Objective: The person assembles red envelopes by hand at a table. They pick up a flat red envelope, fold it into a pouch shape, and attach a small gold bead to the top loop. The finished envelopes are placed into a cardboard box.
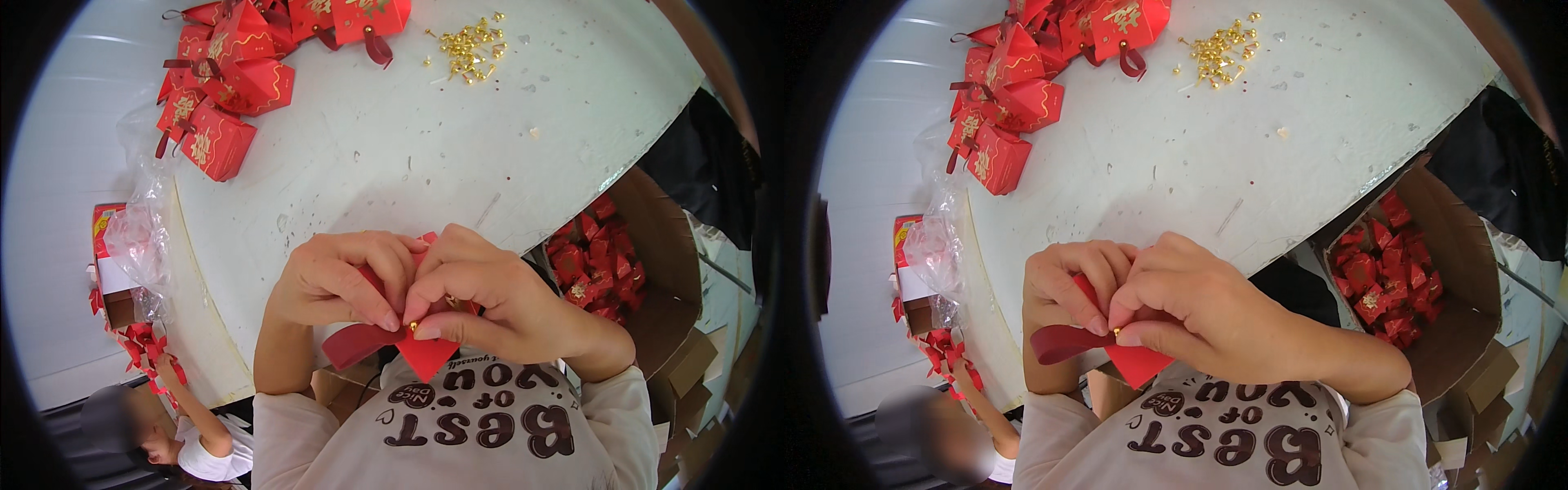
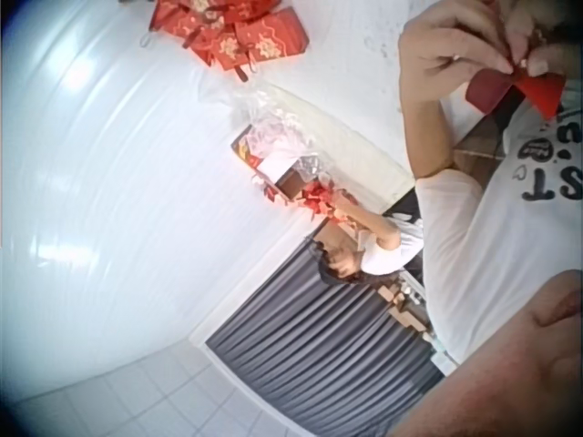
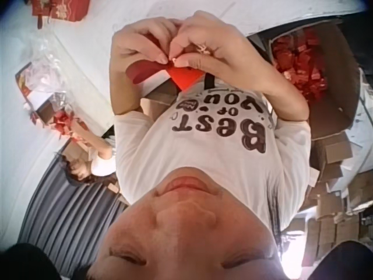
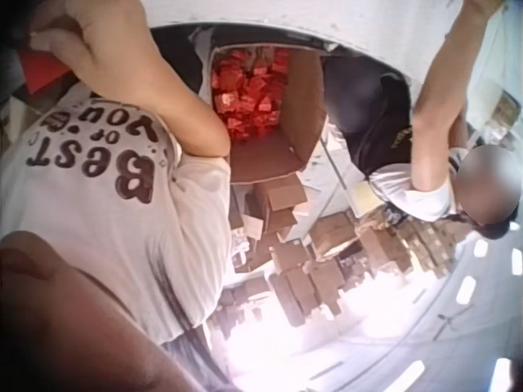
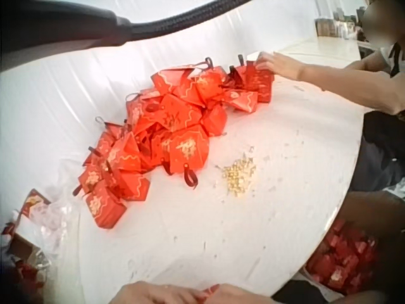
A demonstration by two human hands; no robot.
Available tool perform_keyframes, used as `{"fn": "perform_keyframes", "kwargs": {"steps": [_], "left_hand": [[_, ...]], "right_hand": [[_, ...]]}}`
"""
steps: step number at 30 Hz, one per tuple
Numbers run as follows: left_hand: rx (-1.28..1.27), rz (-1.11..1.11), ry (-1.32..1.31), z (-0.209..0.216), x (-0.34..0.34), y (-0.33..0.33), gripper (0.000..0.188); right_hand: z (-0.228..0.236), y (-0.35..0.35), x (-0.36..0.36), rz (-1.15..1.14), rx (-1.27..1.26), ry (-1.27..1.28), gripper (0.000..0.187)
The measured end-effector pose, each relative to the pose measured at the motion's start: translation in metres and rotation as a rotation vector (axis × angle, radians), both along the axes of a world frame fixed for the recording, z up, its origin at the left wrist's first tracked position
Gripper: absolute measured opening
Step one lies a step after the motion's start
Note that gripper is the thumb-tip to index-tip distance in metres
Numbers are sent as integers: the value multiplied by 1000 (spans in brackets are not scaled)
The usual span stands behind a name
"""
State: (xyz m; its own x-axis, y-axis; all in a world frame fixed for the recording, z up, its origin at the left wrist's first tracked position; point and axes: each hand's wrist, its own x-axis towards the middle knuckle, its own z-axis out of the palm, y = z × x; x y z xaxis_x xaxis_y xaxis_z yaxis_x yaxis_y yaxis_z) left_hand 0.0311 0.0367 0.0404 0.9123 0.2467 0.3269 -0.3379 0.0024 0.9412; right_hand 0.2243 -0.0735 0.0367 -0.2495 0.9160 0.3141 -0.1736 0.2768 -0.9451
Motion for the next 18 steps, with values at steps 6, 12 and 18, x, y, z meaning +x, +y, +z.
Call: {"fn": "perform_keyframes", "kwargs": {"steps": [6,12,18], "left_hand": [[-19,44,8,0,-1,-4,11],[-20,46,2,-3,-1,-3,10],[95,533,69,3,-3,-4,23]], "right_hand": [[1,0,3,43,-27,-14,9],[-2,1,-1,31,-21,33,11],[-8,-10,-27,-221,80,29,21]]}}
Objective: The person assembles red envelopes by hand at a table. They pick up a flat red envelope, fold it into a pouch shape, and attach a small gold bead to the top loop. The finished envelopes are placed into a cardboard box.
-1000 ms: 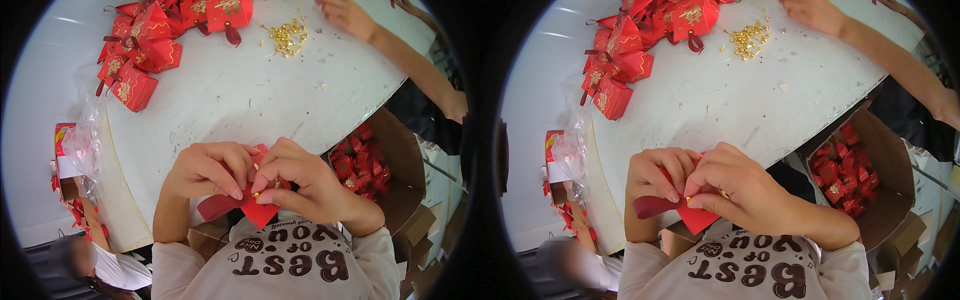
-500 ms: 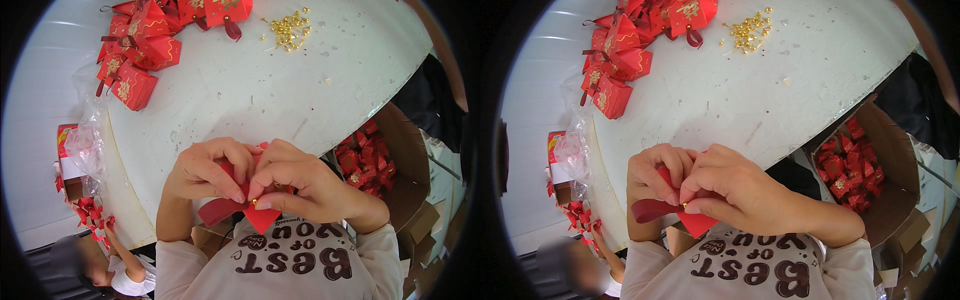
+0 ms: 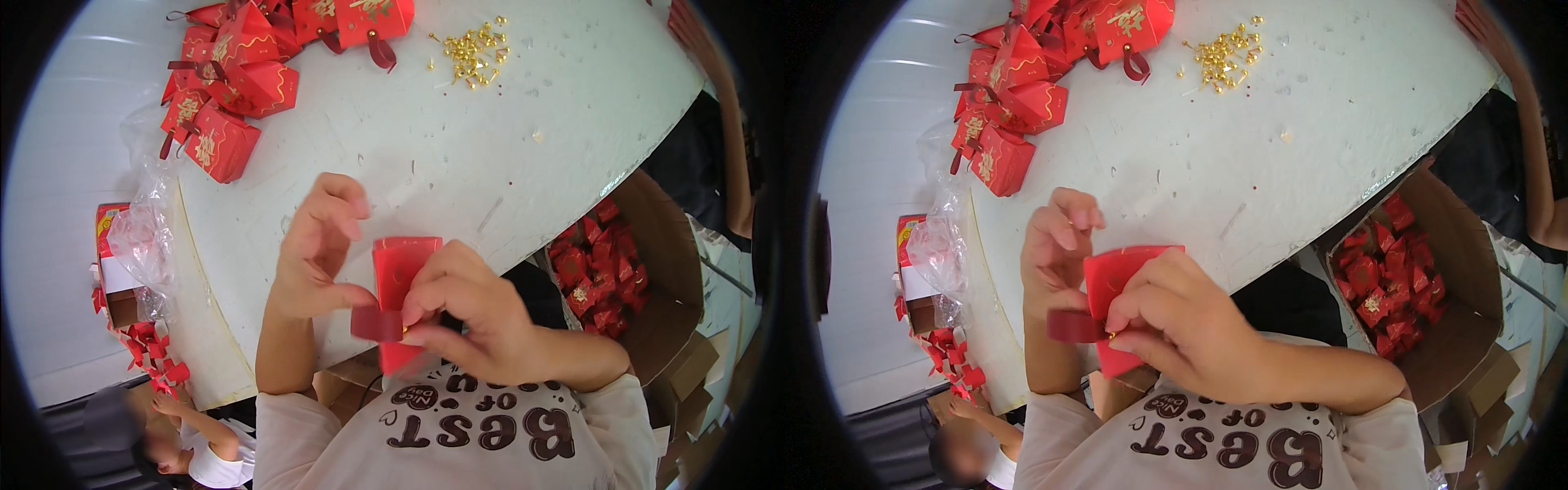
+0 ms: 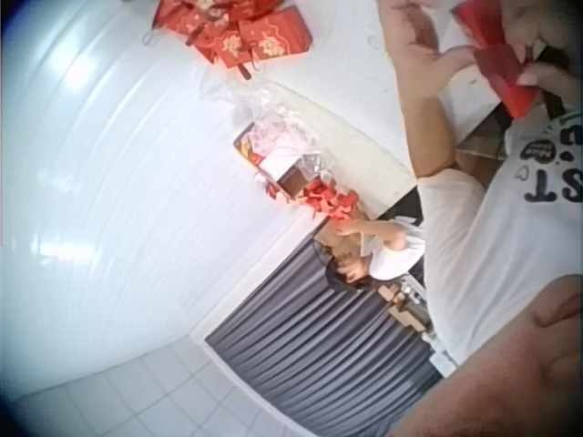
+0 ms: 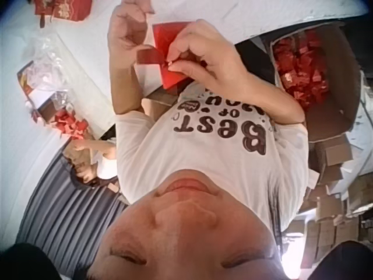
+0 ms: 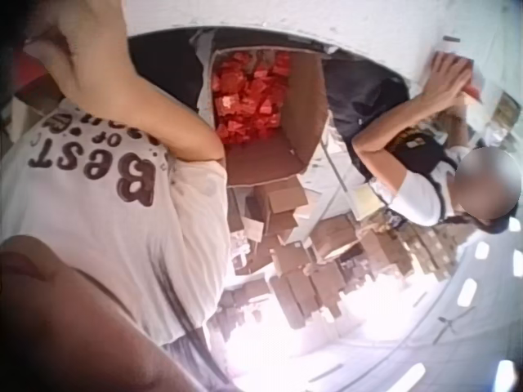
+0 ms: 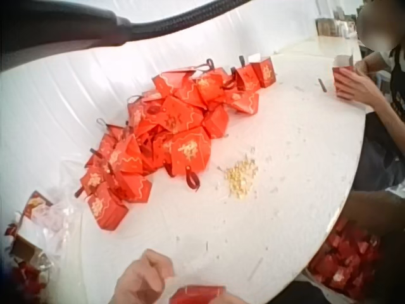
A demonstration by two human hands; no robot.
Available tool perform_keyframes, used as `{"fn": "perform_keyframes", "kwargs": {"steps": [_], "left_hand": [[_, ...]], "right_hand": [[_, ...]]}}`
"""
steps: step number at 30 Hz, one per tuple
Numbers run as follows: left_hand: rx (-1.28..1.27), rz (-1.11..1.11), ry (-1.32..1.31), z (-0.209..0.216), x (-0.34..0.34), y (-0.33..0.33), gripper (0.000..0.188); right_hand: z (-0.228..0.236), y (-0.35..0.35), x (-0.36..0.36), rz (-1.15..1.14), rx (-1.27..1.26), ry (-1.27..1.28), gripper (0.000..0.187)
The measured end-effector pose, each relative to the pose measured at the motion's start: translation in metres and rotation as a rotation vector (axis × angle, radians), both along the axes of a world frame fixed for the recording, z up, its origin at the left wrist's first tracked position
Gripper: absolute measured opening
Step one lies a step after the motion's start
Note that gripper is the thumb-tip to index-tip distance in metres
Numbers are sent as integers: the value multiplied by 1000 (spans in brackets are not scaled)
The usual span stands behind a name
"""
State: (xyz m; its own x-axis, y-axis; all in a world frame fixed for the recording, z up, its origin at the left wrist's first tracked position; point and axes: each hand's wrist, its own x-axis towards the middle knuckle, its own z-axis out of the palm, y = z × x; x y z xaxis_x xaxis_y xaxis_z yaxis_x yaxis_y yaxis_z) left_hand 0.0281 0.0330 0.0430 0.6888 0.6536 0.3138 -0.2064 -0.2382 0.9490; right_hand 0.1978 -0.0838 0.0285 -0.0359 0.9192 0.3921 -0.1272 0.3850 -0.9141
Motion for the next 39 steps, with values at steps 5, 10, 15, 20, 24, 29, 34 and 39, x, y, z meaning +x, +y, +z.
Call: {"fn": "perform_keyframes", "kwargs": {"steps": [5,10,15,20,24,29,34,39], "left_hand": [[208,-12,212,19,-27,-1,24],[371,297,329,36,-26,-31,27],[350,522,389,30,-27,-40,18],[153,435,227,21,-27,-22,19],[85,408,89,16,-15,-18,17],[396,468,156,6,-12,-15,13],[458,466,264,20,-8,-16,18],[561,481,313,28,-12,-18,16]], "right_hand": [[-8,10,-38,-346,102,-33,22],[-10,29,-58,-480,80,-60,21],[-6,31,-59,-370,-23,50,22],[-7,31,-42,-409,76,-131,20],[-2,31,-36,-567,236,-371,22],[-4,32,-36,-502,118,-137,22],[-12,30,-21,-372,36,103,19],[-32,25,27,-554,-248,288,16]]}}
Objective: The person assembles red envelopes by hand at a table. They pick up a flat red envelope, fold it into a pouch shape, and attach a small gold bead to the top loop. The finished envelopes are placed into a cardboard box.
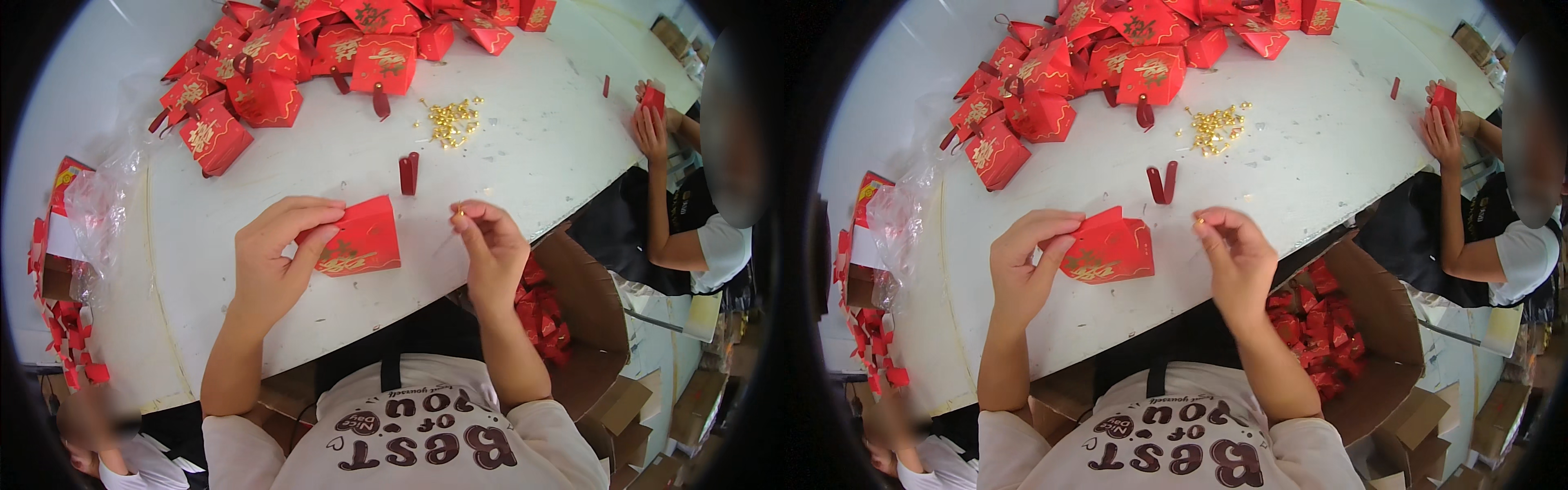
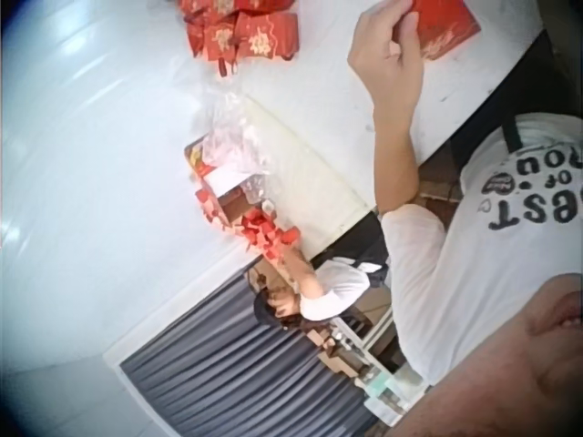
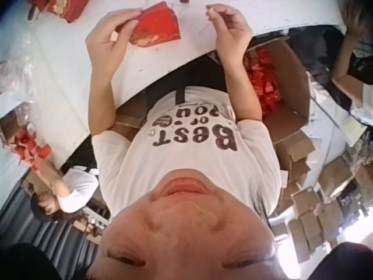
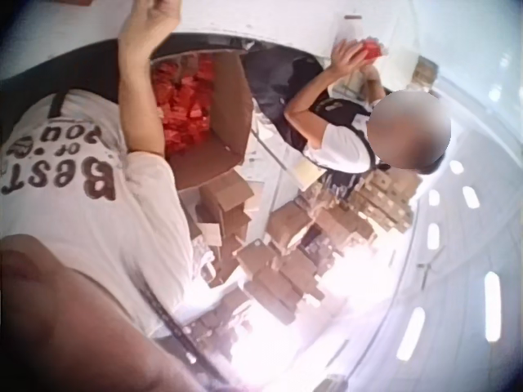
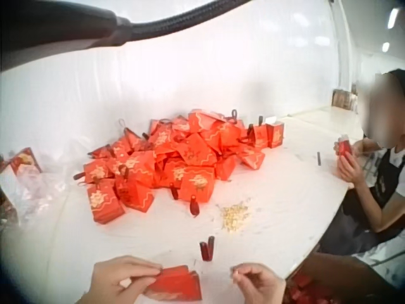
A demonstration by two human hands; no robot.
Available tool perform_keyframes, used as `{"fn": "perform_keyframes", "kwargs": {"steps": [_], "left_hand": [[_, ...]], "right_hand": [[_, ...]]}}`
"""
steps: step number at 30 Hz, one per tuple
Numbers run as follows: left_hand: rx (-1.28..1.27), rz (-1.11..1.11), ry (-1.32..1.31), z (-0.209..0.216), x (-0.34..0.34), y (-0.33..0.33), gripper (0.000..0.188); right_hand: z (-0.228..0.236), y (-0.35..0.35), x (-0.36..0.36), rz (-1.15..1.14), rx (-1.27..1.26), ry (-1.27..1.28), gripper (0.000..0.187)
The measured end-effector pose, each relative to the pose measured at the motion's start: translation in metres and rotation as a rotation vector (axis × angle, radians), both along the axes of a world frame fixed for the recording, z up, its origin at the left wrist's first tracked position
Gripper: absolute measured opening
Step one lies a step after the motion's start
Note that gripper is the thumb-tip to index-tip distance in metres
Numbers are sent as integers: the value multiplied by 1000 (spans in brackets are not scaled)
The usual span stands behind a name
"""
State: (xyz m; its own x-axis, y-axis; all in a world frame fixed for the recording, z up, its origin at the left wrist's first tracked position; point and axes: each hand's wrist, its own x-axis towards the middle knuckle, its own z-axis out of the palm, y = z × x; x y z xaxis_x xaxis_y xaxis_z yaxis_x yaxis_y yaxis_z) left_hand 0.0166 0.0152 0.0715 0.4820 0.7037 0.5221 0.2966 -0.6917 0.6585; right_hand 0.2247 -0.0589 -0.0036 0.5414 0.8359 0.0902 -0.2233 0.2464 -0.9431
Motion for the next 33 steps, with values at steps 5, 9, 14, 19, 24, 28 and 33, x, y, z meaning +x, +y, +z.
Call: {"fn": "perform_keyframes", "kwargs": {"steps": [5,9,14,19,24,28,33], "left_hand": [[13,-14,47,-6,-9,-4,16],[-96,13,-14,-11,-6,-9,16],[-185,46,-170,-22,-2,-15,15],[-87,50,-250,-32,3,-15,17],[-123,64,-286,-29,4,-20,16],[-2,83,-171,-27,2,-24,17],[149,9,-15,-22,8,-20,24]], "right_hand": [[29,35,38,191,114,-1049,11],[35,42,50,388,139,-1062,12],[37,7,69,454,-65,-758,14],[35,-22,45,401,102,-974,18],[-1,5,19,148,184,-1336,19],[1,11,14,48,93,-649,9],[42,4,-18,165,329,195,9]]}}
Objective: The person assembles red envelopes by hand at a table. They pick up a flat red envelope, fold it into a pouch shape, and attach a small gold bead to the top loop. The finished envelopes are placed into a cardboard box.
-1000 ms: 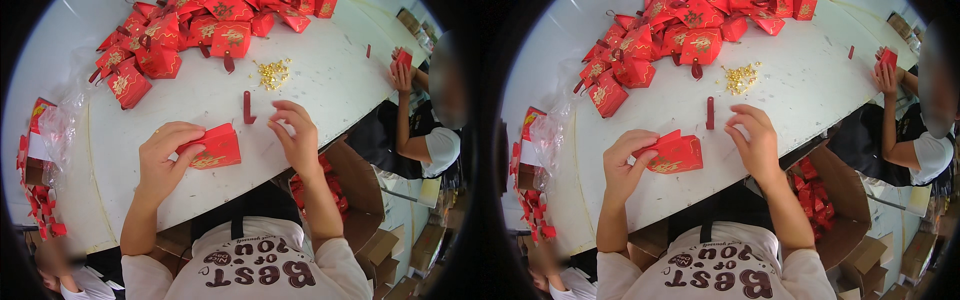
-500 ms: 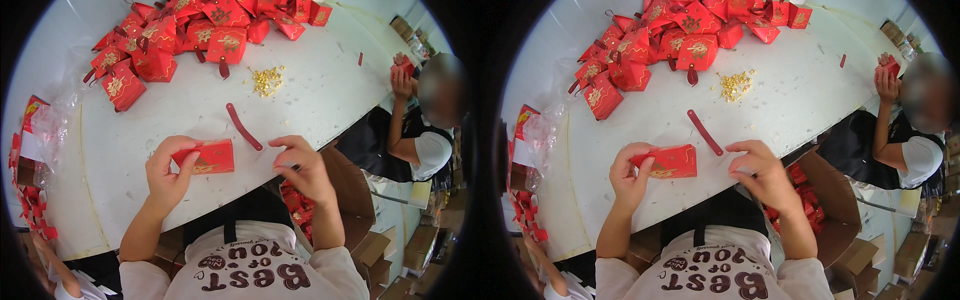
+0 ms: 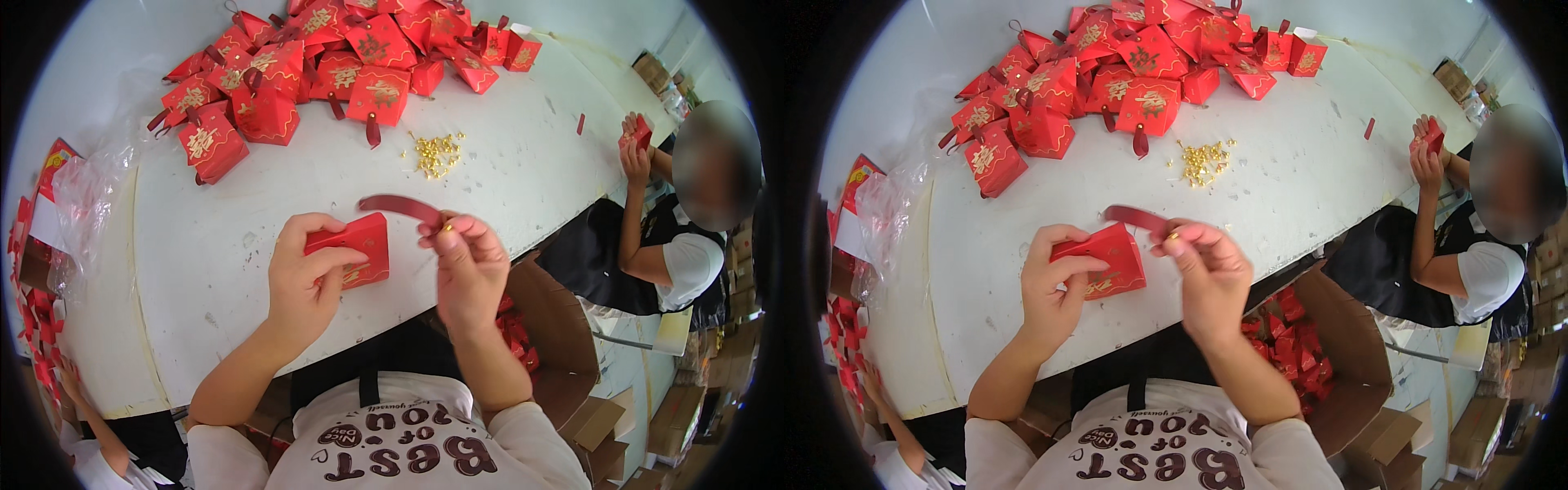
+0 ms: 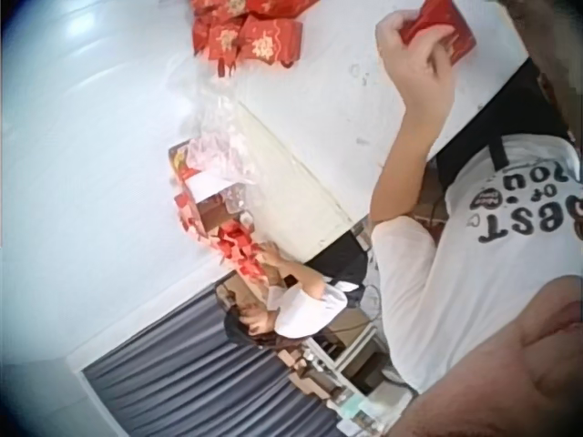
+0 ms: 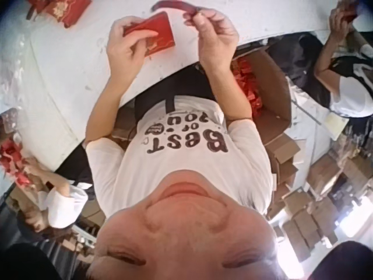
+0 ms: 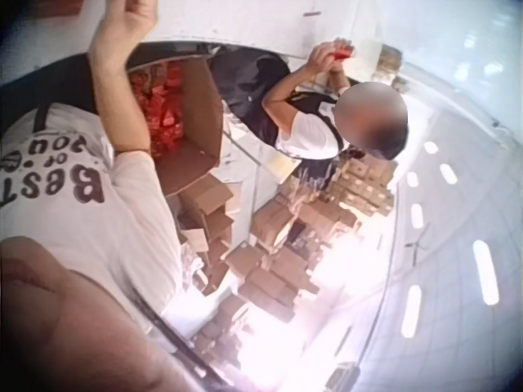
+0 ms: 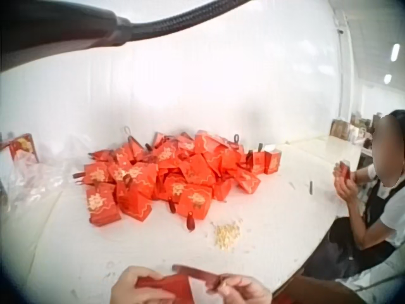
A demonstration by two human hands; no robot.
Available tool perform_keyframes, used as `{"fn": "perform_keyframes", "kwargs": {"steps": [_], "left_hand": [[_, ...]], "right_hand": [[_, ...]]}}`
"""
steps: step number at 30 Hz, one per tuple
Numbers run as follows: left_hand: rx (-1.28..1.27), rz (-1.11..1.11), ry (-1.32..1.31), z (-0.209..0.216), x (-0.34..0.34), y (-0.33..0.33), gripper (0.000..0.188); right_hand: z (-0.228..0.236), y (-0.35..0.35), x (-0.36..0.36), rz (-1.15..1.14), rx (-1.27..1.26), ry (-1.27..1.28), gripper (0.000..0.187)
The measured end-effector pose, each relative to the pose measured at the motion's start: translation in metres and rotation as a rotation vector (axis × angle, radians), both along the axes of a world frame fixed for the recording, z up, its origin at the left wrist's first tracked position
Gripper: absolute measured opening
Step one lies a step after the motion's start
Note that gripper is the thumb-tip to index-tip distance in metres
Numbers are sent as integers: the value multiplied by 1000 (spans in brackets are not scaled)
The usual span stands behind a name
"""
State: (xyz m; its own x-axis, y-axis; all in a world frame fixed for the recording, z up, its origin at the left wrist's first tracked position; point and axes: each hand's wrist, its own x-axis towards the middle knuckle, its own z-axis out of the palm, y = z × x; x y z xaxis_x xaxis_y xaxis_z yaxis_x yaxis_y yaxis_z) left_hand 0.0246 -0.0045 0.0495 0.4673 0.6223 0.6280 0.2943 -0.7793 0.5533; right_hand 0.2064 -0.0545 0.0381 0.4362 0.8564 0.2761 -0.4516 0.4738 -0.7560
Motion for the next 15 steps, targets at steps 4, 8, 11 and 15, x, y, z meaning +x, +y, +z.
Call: {"fn": "perform_keyframes", "kwargs": {"steps": [4,8,11,15], "left_hand": [[-290,9,-90,28,1,-7,8],[-106,149,36,49,-1,-5,11],[-234,103,-52,58,-6,0,7],[-489,69,-156,69,-2,-11,8]], "right_hand": [[-6,-6,-40,102,30,21,13],[-5,-9,-50,238,10,40,15],[4,-11,-43,58,56,-201,17],[13,-23,-31,80,65,-347,16]]}}
